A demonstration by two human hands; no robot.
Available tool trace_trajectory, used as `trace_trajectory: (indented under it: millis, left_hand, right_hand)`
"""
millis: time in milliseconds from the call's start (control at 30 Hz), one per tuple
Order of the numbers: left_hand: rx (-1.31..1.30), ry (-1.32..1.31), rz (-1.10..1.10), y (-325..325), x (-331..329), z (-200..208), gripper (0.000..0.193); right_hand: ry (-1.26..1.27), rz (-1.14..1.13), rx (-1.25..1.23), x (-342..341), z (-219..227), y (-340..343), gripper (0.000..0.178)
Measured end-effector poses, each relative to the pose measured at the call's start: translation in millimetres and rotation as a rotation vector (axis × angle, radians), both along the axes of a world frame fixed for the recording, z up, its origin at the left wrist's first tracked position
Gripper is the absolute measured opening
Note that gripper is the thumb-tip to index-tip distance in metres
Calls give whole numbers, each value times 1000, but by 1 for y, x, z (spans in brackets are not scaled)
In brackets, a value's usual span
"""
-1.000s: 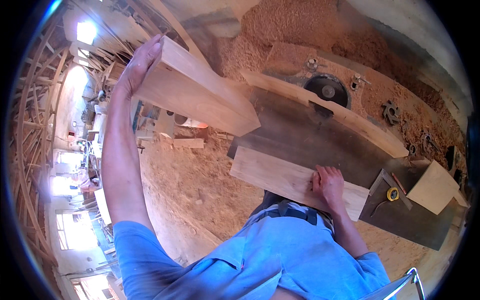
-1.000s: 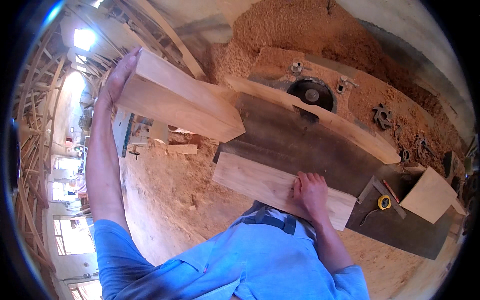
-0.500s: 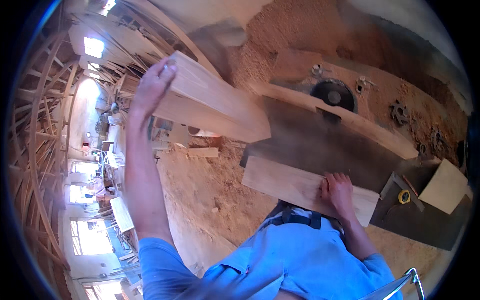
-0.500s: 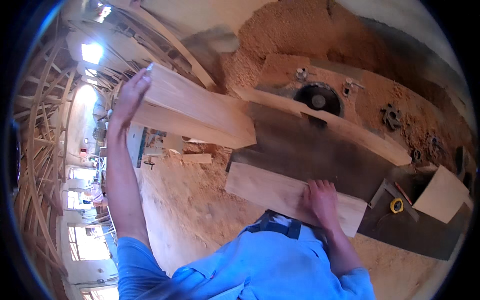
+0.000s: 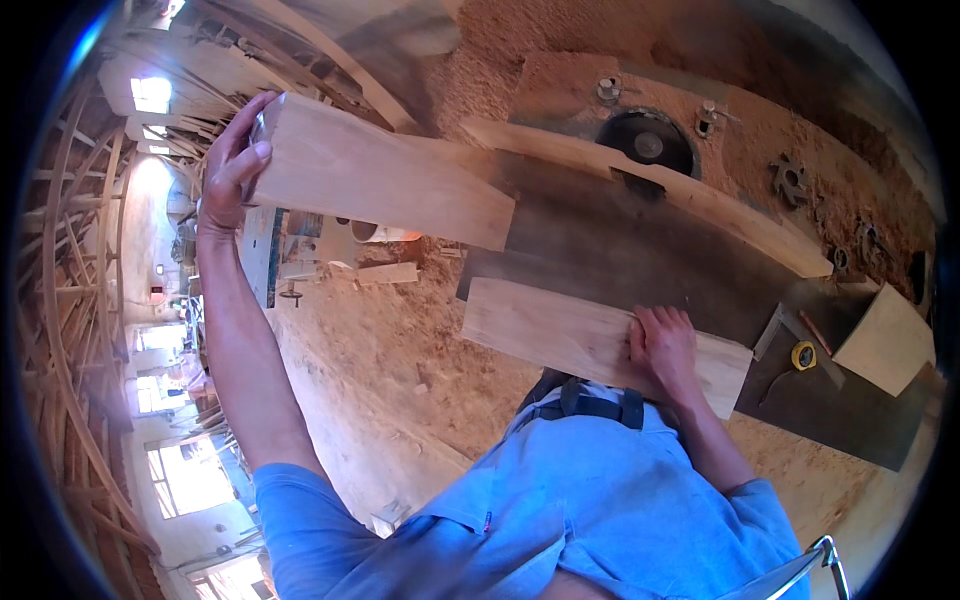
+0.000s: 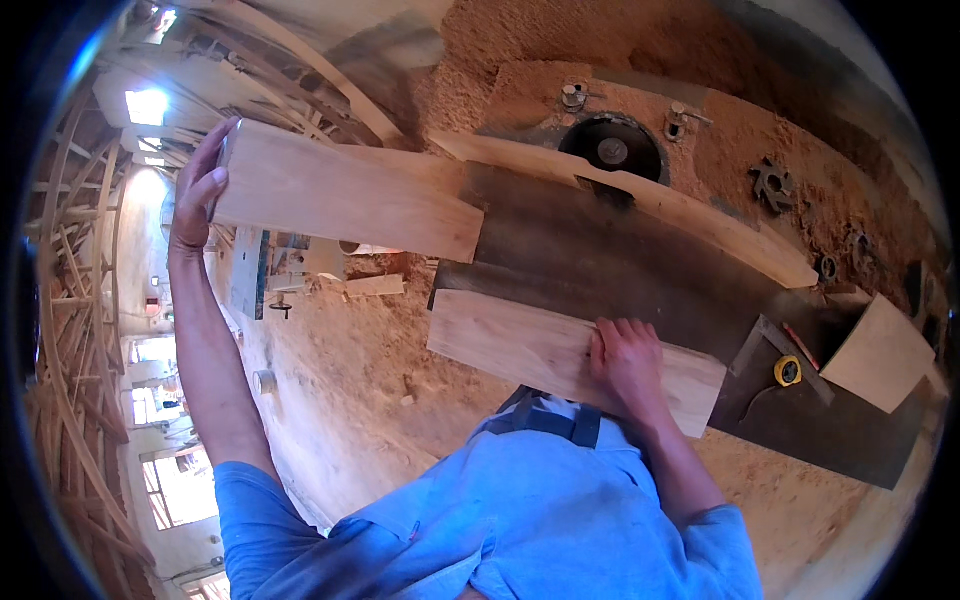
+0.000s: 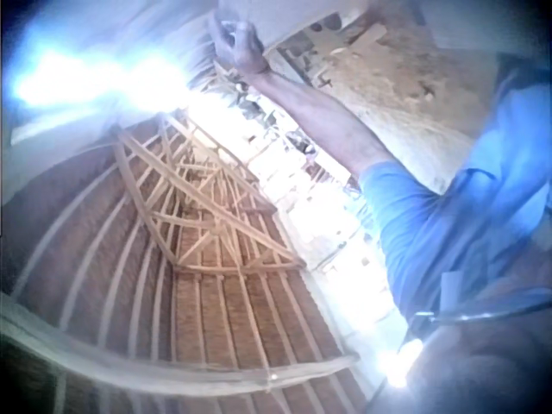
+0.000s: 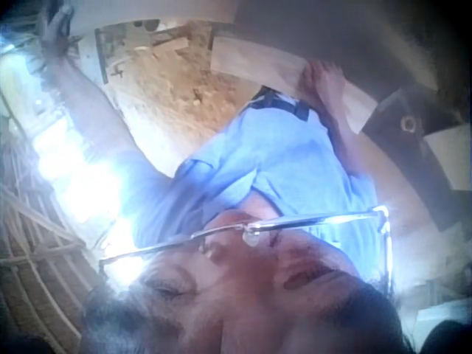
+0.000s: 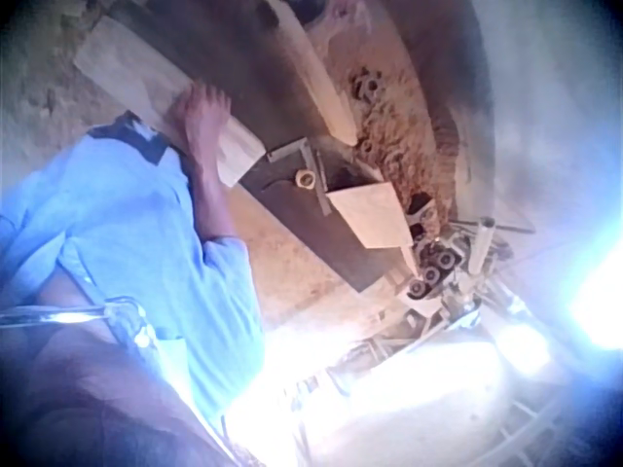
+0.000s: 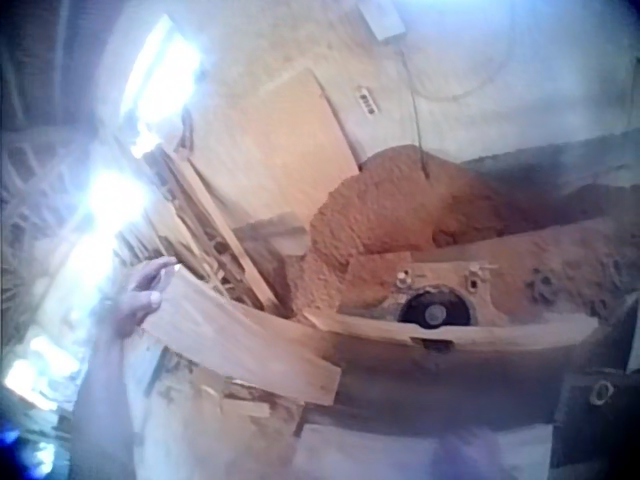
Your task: The person handles several rectangular wooden planks on a workbench, stacking them and aligning their edges. They then use a tape measure and a pencil to measure and mark the planks.
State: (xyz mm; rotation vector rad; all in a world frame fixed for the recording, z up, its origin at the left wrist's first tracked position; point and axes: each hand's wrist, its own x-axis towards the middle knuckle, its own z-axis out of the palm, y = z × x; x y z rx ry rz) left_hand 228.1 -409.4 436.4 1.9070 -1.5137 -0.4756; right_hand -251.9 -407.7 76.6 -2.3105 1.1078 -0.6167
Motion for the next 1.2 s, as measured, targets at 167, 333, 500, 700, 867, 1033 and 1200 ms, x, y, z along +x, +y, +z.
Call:
trace_trajectory:
  millis: [167, 333, 500, 700, 867, 1033, 1200]
  left_hand:
    - [-33, 49, -37, 3, 21, -5, 81]
    - [-59, 124, 55, 1, 34, -10, 82]
    - [-54, 105, 94, -1, 40, -12, 80]
    - [7, -77, 266, 4, 56, -12, 73]
    - [-40, -59, 67, 6, 66, -4, 64]
    - [-48, 10, 157, 18, 67, -2, 58]
    - [-45, 110, 170, 21, 71, -4, 62]
  right_hand:
    - [31, 16, 16, 0, 2, -1, 18]
    - [-3, 12, 13, 1, 1, -4, 18]
    - [-4, 7, 39, 0, 1, -8, 20]
    - [19, 10, 96, 2, 10, -6, 24]
    - [9, 0, 88, 9, 11, -4, 22]
    - [22, 10, 118, 11, 24, -2, 20]
    - [30, 19, 107, 10, 23, -2, 18]
